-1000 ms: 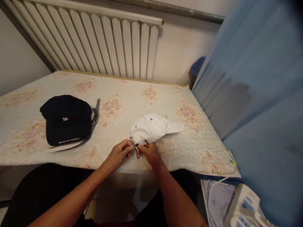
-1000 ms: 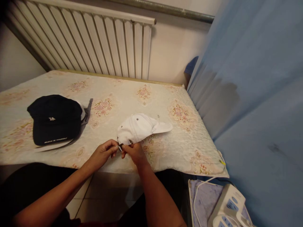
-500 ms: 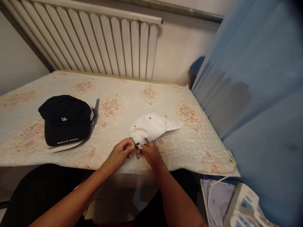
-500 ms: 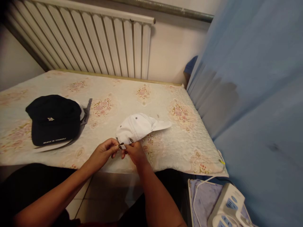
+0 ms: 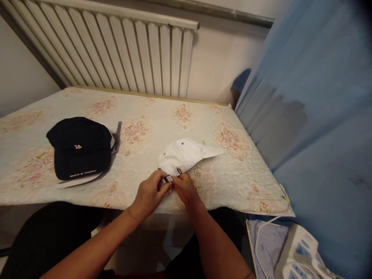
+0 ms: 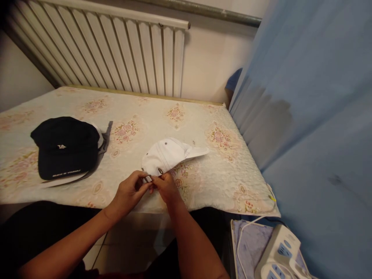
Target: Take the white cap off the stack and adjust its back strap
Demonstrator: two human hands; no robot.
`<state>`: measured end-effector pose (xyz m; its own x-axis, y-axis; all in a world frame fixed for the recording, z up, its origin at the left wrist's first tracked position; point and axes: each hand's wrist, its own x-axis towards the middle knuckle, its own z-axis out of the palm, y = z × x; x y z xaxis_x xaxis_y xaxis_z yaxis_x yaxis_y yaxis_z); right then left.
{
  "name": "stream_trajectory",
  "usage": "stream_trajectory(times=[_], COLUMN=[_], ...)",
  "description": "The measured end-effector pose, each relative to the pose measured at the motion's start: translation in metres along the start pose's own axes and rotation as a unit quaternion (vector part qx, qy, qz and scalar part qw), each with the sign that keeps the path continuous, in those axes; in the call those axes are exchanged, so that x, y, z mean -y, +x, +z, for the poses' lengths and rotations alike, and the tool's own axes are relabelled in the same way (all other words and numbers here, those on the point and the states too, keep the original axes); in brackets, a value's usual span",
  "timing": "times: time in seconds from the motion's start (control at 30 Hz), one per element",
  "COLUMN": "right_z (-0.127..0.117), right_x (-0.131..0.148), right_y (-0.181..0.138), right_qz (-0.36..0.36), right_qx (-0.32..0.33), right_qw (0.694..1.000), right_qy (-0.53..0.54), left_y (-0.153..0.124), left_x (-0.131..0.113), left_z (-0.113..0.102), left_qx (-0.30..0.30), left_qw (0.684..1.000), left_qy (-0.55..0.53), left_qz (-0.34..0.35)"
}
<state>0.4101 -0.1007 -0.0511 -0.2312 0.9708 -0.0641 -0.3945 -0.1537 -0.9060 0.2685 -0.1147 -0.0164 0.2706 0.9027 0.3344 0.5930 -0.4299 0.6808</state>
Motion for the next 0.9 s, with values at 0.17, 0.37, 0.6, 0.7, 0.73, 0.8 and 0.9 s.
stream_trajectory(times=[0.17,0.37,0.6,0.7,0.73,0.8,0.9], right_z=[0.001,0.013,0.028,0.025,0.024,0.023,0.023], right_x=[0.011,0.027,0.02,0.017,0.017,0.017,0.017], right_y=[-0.005,-0.024,-0.037,-0.034,-0.034,-0.034,-0.035], right_qz=[-0.003,-0.082,-0.207,-0.206,-0.208,-0.215,-0.23], right_qx=[-0.007,-0.036,-0.145,-0.144,-0.145,-0.147,-0.164], right_qw=[0.999,0.955,0.895,0.892,0.892,0.889,0.883], right_qy=[-0.048,-0.283,-0.368,-0.375,-0.375,-0.376,-0.374], left_y=[0.002,0.006,0.006,0.004,0.003,0.002,0.001], left_x=[-0.001,0.003,0.007,0.004,0.003,0.0,-0.004], left_z=[-0.001,-0.006,-0.004,-0.001,-0.001,0.0,0.0], left_qx=[-0.038,-0.075,-0.061,-0.043,-0.04,-0.04,-0.057], left_qw=[0.998,0.995,0.988,0.984,0.983,0.983,0.983], left_qy=[0.043,0.065,0.104,0.124,0.127,0.124,0.116], left_qz=[0.017,0.009,0.096,0.122,0.126,0.129,0.13])
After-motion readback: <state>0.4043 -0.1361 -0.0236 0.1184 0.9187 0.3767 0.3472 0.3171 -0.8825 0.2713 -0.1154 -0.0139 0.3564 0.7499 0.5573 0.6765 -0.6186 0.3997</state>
